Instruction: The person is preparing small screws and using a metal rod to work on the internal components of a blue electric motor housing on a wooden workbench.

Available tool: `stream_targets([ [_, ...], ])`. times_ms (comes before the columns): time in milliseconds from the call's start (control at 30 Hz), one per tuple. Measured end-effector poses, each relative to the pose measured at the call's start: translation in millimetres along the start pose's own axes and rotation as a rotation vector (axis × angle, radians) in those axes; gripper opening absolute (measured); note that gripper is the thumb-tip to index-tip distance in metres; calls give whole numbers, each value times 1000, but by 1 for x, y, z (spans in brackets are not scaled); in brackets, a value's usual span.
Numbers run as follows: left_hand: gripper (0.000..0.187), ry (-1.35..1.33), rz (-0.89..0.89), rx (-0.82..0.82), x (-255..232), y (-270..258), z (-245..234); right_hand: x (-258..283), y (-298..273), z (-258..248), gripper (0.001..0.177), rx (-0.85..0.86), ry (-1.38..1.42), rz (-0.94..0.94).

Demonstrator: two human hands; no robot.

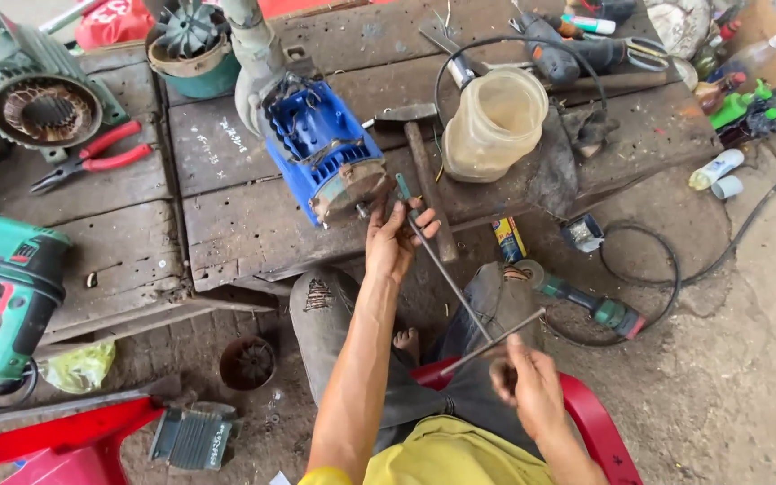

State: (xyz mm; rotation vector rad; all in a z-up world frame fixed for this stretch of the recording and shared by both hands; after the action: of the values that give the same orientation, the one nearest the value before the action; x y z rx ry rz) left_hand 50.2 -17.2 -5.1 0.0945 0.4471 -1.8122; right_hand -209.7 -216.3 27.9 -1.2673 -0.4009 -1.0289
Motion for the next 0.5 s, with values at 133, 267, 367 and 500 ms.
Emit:
stream_targets([
  [133,56,12,28,46,2,6,-7,37,-8,22,67,-177,-693,-341],
  [267,45,35,9,72,5,7,-15,-12,28,12,52,-138,156,-49],
  [367,56,86,4,10,-3,0,1,-17,31,9,55,-91,227,1],
  [500,35,188,-63,0,0,-45,7,14,-27,6,63,-98,-579,-290],
])
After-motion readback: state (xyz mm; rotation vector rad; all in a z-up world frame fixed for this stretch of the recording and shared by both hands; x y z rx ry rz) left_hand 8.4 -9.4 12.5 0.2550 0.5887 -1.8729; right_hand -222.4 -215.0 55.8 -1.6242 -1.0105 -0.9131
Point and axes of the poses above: each hand's wrist, its own y-axis towards the middle knuckle, its own z-axis out of the palm, x = y × z, the point moved 5 cm from there along y, towards the middle knuckle, and after that the axes turned 4 degrees about -z, right-handed, at the moved point
